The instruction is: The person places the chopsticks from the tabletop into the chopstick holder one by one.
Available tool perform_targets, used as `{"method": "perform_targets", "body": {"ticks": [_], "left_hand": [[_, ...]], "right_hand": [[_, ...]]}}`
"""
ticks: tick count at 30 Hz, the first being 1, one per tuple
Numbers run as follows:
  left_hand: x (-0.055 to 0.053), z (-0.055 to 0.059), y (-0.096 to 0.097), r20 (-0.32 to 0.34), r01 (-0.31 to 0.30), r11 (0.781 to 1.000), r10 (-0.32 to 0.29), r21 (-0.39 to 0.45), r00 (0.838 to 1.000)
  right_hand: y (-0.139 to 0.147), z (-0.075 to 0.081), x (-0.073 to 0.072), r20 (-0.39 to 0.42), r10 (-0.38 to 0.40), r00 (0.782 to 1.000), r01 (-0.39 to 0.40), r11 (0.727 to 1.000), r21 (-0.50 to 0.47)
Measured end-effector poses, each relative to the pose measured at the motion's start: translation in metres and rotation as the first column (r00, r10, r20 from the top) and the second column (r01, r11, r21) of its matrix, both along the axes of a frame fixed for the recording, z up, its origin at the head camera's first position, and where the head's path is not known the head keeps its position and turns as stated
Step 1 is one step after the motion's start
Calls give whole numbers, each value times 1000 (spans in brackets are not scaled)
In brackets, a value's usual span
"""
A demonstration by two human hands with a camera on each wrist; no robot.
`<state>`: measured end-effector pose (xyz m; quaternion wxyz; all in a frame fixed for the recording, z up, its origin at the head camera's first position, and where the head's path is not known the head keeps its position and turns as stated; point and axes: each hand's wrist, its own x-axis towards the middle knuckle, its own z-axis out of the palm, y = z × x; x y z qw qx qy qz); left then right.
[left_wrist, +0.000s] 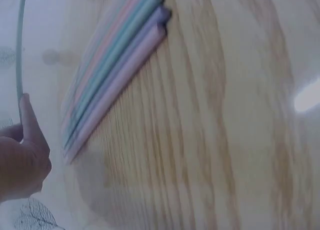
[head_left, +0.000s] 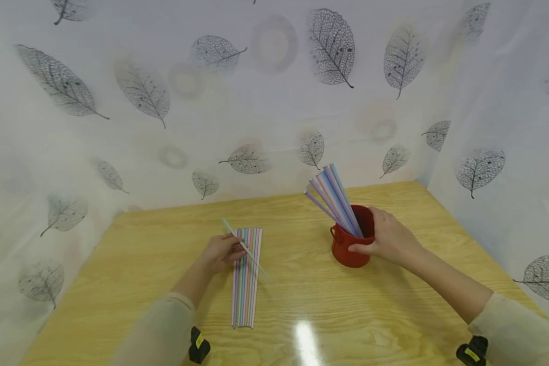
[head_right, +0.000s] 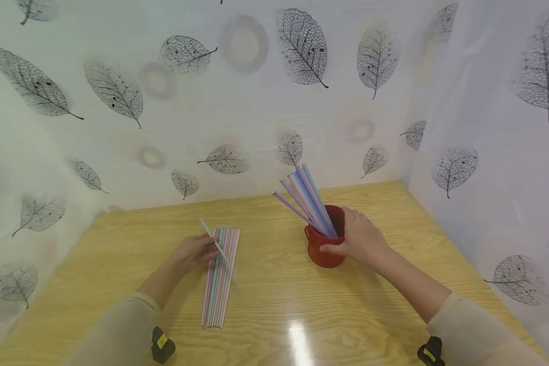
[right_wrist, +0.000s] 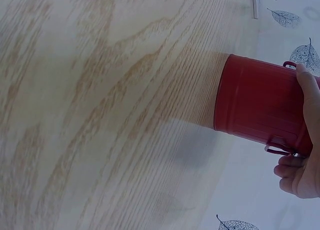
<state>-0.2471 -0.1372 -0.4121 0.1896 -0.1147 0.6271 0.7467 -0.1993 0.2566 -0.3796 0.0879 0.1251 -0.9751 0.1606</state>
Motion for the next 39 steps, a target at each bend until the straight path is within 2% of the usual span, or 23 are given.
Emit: {"method": "perform_targets", "body": {"ticks": [5, 10, 13, 18, 23, 28, 30, 32, 39], "left_hand": [[3, 5, 15, -23, -154, 987, 155, 47, 988], [5, 12, 28, -62, -293, 951, 300, 96, 952], [7, 17, 37, -76, -369, 917, 383, 152, 920], [8, 24, 52, -94, -482, 844, 513, 235, 853], [13, 27, 67, -137, -534, 783, 596, 319, 791], [19, 33, 82, -158, -555, 732, 649, 395, 744], [23, 36, 88, -160, -557, 722, 659, 411, 735], [28, 40, 94, -164, -548, 717, 660, 431, 734], [36, 56, 113, -173, -507, 721, 640, 472, 749]], "right_hand": [[-1, 1, 0, -11, 6, 1000, -6, 1000, 4], [-1, 1, 0, -6, 1, 1000, -1, 1000, 4], [-1, 0, -1, -1, -3, 1000, 3, 1000, 5], [-2, 0, -2, 7, -3, 1000, 3, 1000, 1], [-2, 1, -2, 19, -4, 1000, 4, 1000, -2], [-1, 3, -2, 24, -8, 1000, 8, 1000, -6], [-1, 3, -2, 25, -8, 1000, 8, 1000, -8], [-1, 3, -2, 24, -9, 1000, 9, 1000, -11], [-1, 3, 0, 22, -6, 1000, 6, 1000, -17]]}}
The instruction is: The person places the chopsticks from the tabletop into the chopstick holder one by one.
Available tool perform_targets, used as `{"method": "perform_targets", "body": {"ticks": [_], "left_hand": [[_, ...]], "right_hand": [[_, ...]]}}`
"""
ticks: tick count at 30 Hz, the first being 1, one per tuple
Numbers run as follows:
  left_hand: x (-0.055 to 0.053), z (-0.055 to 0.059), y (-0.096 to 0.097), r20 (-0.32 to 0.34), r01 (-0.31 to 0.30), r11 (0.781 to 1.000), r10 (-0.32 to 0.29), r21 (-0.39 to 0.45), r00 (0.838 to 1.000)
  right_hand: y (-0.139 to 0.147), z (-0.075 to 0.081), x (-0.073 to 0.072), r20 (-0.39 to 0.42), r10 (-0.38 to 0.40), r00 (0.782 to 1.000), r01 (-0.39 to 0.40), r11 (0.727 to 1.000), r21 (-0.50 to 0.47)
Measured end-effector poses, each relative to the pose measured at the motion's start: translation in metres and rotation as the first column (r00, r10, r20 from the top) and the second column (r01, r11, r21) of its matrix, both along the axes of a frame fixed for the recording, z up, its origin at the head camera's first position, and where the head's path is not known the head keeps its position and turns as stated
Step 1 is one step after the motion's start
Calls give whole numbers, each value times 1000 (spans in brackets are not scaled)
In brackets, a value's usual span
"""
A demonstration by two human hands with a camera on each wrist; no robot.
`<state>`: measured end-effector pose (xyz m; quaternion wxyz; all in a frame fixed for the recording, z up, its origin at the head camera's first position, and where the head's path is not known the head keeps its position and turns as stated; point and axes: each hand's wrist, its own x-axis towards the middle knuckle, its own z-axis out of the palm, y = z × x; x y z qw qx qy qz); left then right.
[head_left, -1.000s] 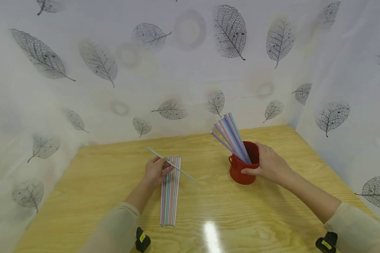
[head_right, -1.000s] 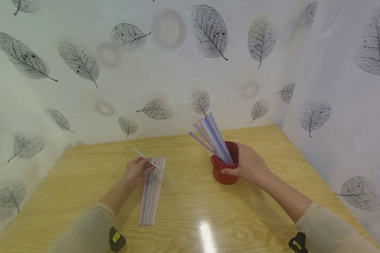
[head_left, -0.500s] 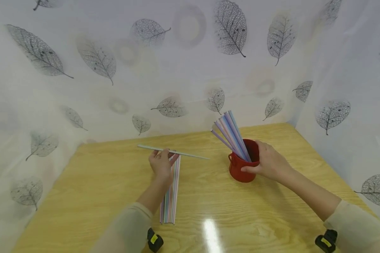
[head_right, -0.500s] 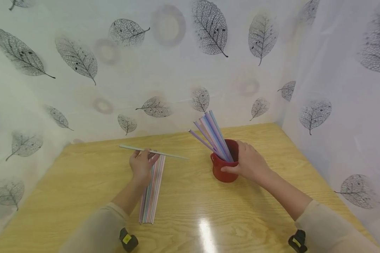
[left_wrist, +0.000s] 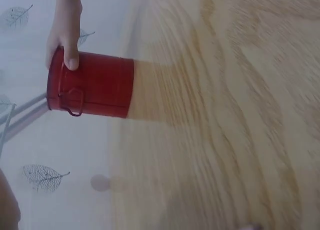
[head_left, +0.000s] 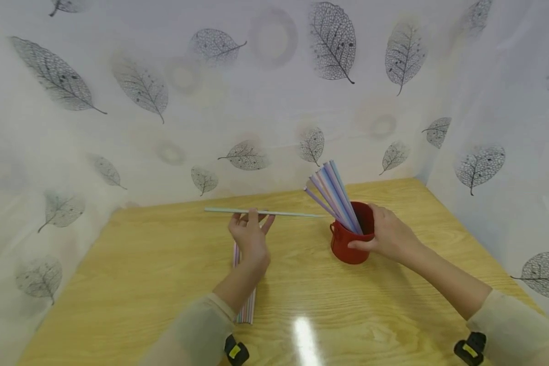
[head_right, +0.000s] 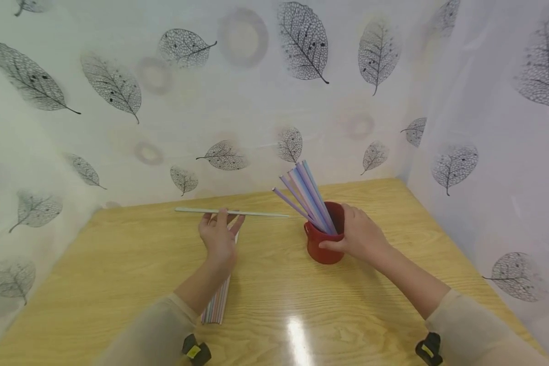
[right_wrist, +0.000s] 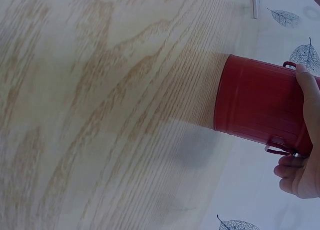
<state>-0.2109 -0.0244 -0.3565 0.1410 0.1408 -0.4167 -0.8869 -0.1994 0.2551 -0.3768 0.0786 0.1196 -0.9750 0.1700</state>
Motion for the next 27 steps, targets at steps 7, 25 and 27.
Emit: {"method": "perform_targets", "body": {"ticks": [7, 25, 27], "left_hand": [[-2, 9, 26, -48, 44, 999, -46, -30, 998], [-25, 4, 61, -51, 26, 997, -30, -68, 998], [-27, 3, 65, -38, 27, 996, -30, -80, 999]], "right_hand": [[0, -2, 0, -5, -4, 1000, 4, 1000, 1], [2, -3, -1, 0, 2, 1000, -2, 1000, -30], [2, -2, -1, -1, 1, 1000, -1, 1000, -28]]}}
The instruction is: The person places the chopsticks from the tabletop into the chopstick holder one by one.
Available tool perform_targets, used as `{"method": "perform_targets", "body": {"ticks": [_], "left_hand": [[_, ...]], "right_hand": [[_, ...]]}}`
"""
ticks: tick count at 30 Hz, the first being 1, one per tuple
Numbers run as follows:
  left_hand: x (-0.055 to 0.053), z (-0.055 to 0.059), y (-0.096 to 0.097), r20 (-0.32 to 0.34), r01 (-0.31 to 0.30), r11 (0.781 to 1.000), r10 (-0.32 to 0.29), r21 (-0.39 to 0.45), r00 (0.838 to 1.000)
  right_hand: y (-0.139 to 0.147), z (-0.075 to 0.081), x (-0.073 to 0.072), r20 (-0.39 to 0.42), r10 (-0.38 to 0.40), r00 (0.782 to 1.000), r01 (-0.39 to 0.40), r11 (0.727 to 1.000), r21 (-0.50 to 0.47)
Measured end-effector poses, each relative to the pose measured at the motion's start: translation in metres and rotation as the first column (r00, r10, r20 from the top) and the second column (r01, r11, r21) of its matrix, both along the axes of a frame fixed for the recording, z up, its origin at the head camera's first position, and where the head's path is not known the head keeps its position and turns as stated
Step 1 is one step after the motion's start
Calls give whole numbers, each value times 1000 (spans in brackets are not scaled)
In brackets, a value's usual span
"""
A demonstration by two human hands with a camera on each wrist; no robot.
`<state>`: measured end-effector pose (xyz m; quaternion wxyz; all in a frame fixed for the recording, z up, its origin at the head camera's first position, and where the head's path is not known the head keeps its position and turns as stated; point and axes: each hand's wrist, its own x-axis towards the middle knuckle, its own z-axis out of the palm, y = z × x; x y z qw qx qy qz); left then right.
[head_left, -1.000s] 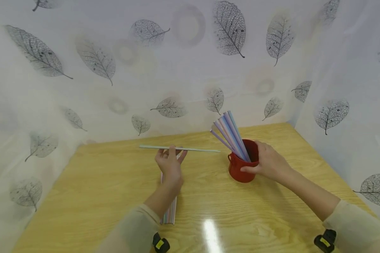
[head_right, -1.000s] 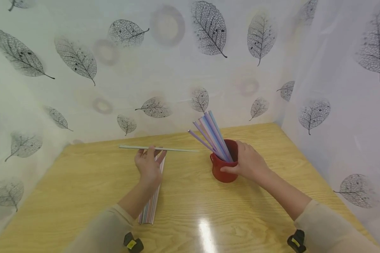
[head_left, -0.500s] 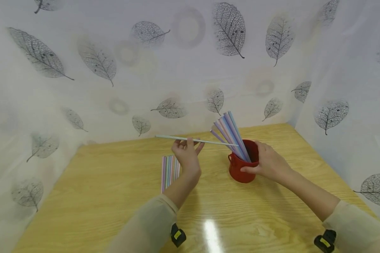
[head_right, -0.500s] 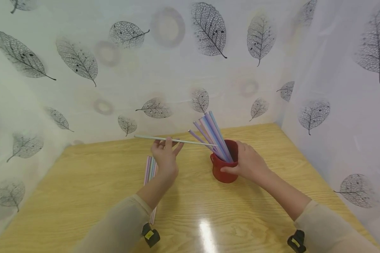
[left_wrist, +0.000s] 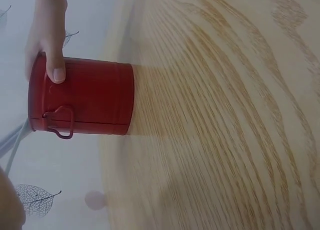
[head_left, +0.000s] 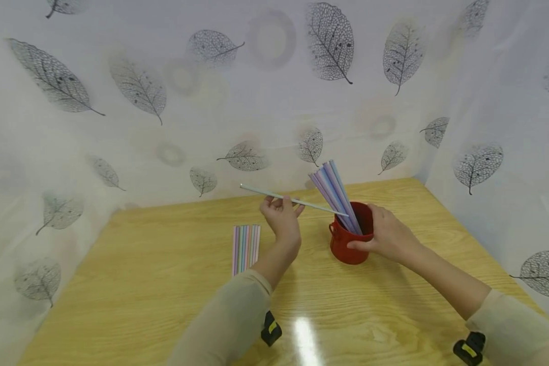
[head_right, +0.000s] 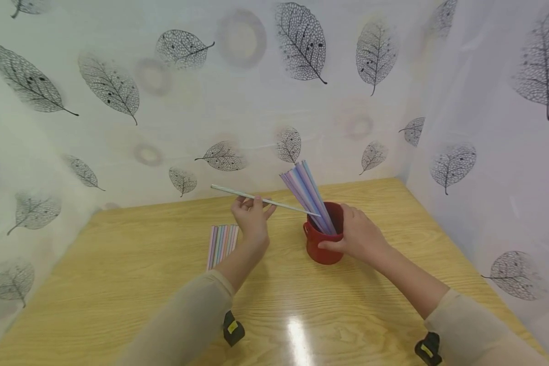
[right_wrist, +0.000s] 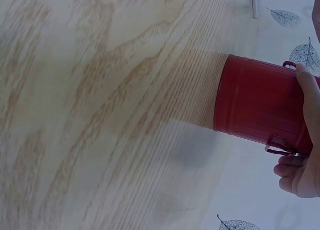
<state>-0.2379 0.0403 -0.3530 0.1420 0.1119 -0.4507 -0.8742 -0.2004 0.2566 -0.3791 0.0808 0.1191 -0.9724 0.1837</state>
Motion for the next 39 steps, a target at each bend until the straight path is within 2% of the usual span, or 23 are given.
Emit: {"method": "perform_targets", "body": {"ticks": [7, 16, 20, 22, 26, 30, 33, 39], "left_hand": [[-3, -4, 13, 27, 16, 998, -14, -54, 1000], [2, -3, 32, 8, 49, 994, -48, -94, 999], [3, -7, 37, 3, 81, 990, -82, -117, 997], [4, -9, 39, 11, 118, 986, -118, -121, 993], [5, -13, 40, 40, 225, 969, -222, -105, 974], [8, -16, 39, 77, 329, 940, -322, -95, 944], [8, -20, 36, 108, 374, 924, -365, -83, 925], [9, -25, 27, 143, 425, 902, -412, -78, 900]], "right_hand": [[-2, 1, 0, -7, 3, 1000, -3, 1000, 6], [-1, 0, -2, -27, 10, 1000, -10, 1000, -3], [0, 0, -3, -27, 14, 1000, -14, 1000, -3], [0, 0, -2, -22, 12, 1000, -12, 1000, -1], [0, 0, -2, -12, 4, 1000, -4, 1000, -3], [0, -2, -2, -24, 14, 1000, -14, 1000, -14], [0, -3, -3, -27, 22, 999, -23, 999, -23], [0, -2, -2, -18, 19, 1000, -19, 999, -29]]}}
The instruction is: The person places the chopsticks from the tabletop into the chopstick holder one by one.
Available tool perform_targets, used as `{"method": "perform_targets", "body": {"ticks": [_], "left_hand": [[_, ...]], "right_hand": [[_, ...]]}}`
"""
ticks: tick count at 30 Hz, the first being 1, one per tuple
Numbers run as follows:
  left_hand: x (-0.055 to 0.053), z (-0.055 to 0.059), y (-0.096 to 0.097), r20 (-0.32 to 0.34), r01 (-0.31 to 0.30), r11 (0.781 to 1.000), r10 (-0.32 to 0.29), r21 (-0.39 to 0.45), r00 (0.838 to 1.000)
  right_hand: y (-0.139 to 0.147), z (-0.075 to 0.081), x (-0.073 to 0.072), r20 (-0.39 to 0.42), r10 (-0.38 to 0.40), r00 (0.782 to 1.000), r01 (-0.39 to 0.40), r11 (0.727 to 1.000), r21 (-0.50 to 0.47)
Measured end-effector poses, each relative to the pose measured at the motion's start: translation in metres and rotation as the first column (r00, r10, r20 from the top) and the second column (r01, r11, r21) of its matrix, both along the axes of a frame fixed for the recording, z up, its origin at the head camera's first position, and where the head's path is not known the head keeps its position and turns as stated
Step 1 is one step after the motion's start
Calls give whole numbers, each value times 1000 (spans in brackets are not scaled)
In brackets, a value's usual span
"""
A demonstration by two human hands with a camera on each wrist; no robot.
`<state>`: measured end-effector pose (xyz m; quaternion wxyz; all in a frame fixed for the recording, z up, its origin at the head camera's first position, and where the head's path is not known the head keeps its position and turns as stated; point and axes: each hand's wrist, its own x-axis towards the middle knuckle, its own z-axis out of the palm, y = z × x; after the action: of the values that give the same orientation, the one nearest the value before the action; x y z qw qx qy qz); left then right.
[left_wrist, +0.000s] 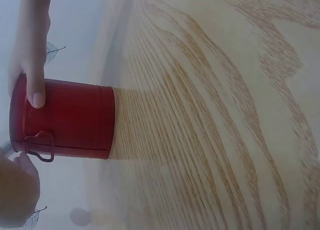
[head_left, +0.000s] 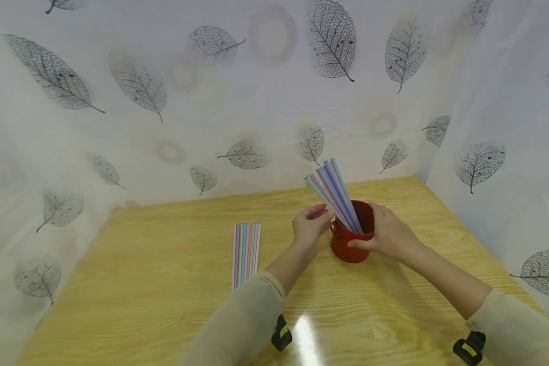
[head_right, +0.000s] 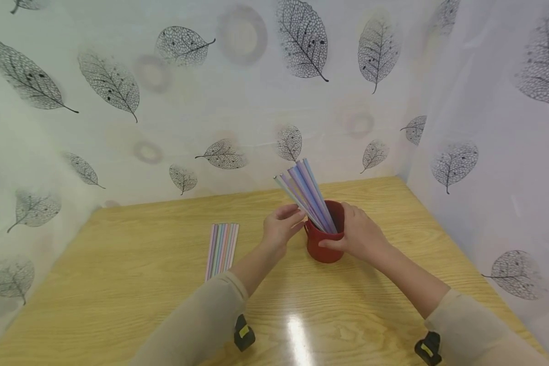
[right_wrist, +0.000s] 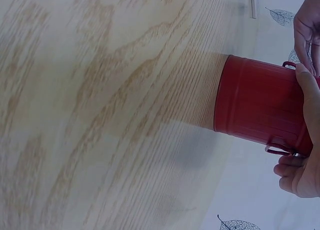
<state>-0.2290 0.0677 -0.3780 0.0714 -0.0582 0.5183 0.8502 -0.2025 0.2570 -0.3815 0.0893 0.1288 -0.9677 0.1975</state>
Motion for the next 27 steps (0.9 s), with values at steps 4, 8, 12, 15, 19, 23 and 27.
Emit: {"method": "perform_targets", "body": {"ticks": [4, 8, 12, 15, 19, 23, 27], "left_hand": [[-1, -5, -6, 34, 39, 999, -38, -38, 999], [-2, -12, -14, 107, 130, 989, -122, -67, 987], [-3, -17, -22, 167, 265, 956, -243, -128, 956], [-5, -18, -28, 218, 359, 916, -319, -181, 922], [-9, -20, -38, 268, 486, 842, -424, -233, 865], [-12, -23, -51, 278, 566, 775, -499, -281, 821], [-16, -25, -63, 292, 609, 731, -537, -307, 792]], "right_hand": [[0, 1, 1, 13, -8, 1000, 8, 1000, 7], [1, 1, 0, 31, -9, 999, 9, 1000, 9], [1, 1, 0, 44, -8, 999, 8, 1000, 6], [1, 1, 0, 43, -7, 999, 7, 1000, 3], [1, 1, 0, 38, -4, 999, 5, 1000, -5], [0, 3, 0, 43, -5, 999, 6, 1000, -7], [-1, 3, 0, 47, -9, 999, 9, 1000, -7]]}}
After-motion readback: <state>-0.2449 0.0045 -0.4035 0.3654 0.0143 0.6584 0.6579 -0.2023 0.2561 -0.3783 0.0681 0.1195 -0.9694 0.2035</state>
